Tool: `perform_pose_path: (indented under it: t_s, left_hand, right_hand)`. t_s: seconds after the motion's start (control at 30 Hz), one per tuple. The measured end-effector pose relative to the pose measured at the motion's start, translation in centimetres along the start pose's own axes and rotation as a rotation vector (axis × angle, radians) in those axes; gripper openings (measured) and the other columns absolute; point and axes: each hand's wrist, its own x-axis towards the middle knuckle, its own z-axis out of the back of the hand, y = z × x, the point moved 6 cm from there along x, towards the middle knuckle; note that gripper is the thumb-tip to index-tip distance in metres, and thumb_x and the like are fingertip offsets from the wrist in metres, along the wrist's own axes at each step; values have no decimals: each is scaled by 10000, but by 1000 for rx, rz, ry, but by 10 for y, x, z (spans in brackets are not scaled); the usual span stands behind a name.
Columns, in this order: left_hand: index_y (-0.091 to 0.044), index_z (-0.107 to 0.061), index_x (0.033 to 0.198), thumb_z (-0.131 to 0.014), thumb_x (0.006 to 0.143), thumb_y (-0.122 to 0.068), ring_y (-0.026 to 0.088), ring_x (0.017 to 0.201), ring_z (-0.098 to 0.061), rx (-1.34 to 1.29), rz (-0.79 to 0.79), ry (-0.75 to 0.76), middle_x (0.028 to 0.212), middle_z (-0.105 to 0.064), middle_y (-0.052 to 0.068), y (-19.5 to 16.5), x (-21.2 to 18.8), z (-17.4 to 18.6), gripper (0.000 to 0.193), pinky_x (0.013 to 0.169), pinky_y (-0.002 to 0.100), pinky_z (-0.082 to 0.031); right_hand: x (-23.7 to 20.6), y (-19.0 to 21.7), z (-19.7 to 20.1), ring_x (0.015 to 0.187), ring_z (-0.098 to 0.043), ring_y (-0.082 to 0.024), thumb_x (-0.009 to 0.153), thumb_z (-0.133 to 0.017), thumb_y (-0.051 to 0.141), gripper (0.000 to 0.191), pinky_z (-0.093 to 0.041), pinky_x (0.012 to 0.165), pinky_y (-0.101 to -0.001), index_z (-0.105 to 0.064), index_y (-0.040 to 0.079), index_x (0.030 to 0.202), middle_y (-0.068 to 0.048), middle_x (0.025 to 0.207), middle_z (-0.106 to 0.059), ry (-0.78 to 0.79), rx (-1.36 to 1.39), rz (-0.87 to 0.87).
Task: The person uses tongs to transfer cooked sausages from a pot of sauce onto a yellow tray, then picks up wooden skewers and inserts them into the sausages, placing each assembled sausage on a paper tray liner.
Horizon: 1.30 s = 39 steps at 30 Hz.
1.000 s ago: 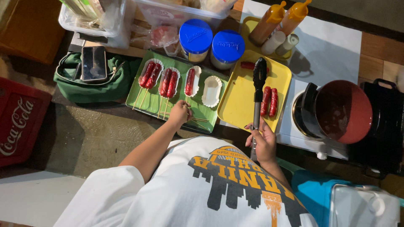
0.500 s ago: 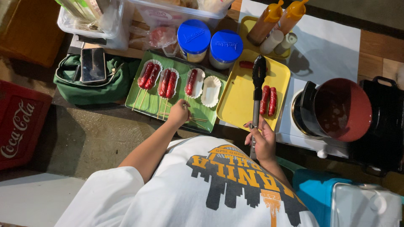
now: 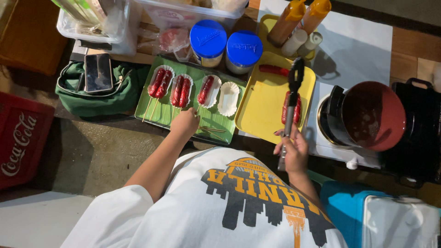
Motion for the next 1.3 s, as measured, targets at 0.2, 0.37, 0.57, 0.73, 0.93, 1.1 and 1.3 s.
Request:
perform_pose_path:
  t_s: [0.2,0.37,0.57,0.73,0.93,1.1,1.3]
  left_hand:
    - [-83,-638,1164,-653,946,-310,386,973,-698,167,-46,-4,1026,-727,178,-7,-11,14,315,830,510,-551]
    - [-95,-670,1138,-755,810,-295,316,1050,-634,287,-356,-181,1141,-643,115,-32,-30,13,393,764,461,-550]
    - [-165,-728,1050,-736,797,-231,262,1056,-599,410,-574,-130,1079,-641,22,-32,-38,-16,261,849,429,-483]
    - [-182,-729,1013,-680,874,-204,237,1036,-607,432,-618,-165,1017,-655,1,-23,-33,-27,149,842,420,-473]
    - [-169,-728,973,-673,867,-213,230,1015,-615,428,-675,-174,973,-660,-2,-19,-27,-33,127,816,414,-470]
    - [-175,-728,978,-677,882,-242,224,1010,-623,410,-716,-168,973,-680,-7,-19,-26,-27,128,841,402,-466]
    - [-165,-722,993,-717,913,-198,219,963,-672,109,-766,-228,1039,-682,-3,-34,-41,8,87,812,384,-541]
  right_hand:
    - [-9,23,39,718,-643,-290,928,-686,229,623,-527,623,-389,-529,77,1511,-210,991,-698,-173,-779,-139]
    - [-23,41,51,992,-686,-383,870,-733,329,701,-559,829,-504,-510,89,1489,-176,1124,-699,-113,-1358,-285]
    - [-30,44,39,1059,-676,-395,890,-716,334,686,-561,869,-507,-479,105,1492,-163,1208,-680,-30,-1508,-343]
    - [-18,39,32,1078,-675,-397,924,-687,305,650,-558,889,-507,-467,89,1496,-185,1230,-671,-20,-1526,-357]
    - [-16,51,29,1072,-699,-382,910,-697,273,588,-563,916,-480,-548,170,1469,-179,1174,-710,20,-1398,-387]
    - [-17,49,24,1031,-710,-363,906,-706,285,571,-564,879,-487,-551,153,1439,-171,1098,-725,39,-1385,-482]
    - [-16,38,30,810,-707,-311,897,-716,249,555,-572,736,-439,-598,186,1436,-178,970,-732,3,-1307,-353]
